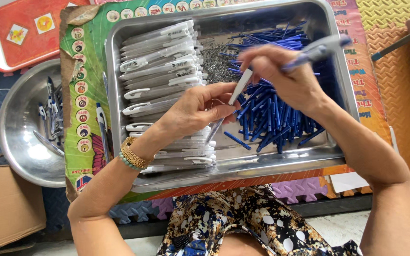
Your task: The person assembles pens by hand, inserting blue ink cartridges into white pen bodies, placing them into a tray, and periodically transferring groups of pens to a metal bowl.
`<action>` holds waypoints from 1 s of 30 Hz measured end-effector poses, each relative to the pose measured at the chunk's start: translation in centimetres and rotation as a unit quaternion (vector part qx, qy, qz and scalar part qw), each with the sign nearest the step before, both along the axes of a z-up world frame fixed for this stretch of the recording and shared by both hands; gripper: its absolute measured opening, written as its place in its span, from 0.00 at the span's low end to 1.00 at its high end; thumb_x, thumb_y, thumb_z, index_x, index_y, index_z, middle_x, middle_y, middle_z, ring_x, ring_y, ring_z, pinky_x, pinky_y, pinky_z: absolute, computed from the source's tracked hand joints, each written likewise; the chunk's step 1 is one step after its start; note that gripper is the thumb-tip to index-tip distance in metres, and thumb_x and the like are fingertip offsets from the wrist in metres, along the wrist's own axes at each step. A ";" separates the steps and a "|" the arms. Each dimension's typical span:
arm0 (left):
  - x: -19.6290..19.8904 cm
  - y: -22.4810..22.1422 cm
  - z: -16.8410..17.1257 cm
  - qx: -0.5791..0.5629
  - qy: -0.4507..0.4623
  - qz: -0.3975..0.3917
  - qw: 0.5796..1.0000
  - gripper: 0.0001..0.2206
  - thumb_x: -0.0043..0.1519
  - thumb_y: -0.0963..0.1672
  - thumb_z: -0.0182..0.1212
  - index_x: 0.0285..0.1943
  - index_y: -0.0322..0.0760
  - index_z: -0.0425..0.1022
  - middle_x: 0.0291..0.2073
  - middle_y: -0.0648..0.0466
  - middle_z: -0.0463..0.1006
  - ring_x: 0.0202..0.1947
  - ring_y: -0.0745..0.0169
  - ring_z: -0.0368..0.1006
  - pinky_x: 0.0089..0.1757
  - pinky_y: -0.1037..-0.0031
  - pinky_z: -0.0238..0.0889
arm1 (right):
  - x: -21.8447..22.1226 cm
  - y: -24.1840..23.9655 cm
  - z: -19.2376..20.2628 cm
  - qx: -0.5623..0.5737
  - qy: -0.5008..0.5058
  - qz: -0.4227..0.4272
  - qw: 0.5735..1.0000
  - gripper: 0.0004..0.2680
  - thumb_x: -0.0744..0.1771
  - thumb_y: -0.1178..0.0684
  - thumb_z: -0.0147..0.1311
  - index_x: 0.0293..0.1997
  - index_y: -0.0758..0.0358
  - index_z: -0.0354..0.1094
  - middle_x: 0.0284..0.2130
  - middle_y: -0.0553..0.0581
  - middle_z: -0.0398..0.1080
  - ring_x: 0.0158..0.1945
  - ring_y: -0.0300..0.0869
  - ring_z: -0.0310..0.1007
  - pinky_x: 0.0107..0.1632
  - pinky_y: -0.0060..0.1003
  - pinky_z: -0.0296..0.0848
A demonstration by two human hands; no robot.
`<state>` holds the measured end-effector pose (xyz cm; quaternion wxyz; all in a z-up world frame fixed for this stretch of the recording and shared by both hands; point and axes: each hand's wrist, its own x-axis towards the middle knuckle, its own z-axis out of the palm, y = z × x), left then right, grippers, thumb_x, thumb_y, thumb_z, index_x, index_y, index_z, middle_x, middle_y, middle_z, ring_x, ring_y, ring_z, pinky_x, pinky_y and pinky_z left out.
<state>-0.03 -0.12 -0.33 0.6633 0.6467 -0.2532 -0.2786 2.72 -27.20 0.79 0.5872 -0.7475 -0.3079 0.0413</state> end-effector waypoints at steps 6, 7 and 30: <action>-0.4 -0.1 0.0 -0.002 0.009 -0.047 0.999 0.26 0.72 0.38 0.62 0.81 0.41 0.65 0.47 0.49 0.87 0.43 0.59 0.89 0.49 0.70 0.89 | -0.4 0.2 -1.2 -0.071 0.058 -0.127 0.988 0.13 0.78 0.43 0.45 0.41 0.59 0.60 0.34 0.56 0.71 0.31 0.39 0.76 0.31 0.30 0.80; -0.6 0.0 -0.3 -0.002 0.009 -0.047 0.999 0.26 0.72 0.38 0.62 0.81 0.41 0.65 0.47 0.49 0.87 0.43 0.59 0.89 0.49 0.70 0.89 | 0.2 0.0 -0.8 -0.070 0.058 -0.127 0.988 0.13 0.78 0.43 0.45 0.41 0.59 0.60 0.34 0.56 0.71 0.31 0.39 0.76 0.31 0.30 0.80; -0.5 0.3 1.4 0.073 0.135 -0.108 0.982 0.39 0.68 0.39 0.60 0.90 0.37 0.45 0.43 0.49 0.77 0.35 0.59 0.83 0.37 0.73 0.78 | -0.5 -4.9 0.7 -0.125 0.079 -0.195 0.970 0.16 0.78 0.55 0.39 0.72 0.78 0.65 0.41 0.68 0.78 0.38 0.47 0.80 0.41 0.37 0.82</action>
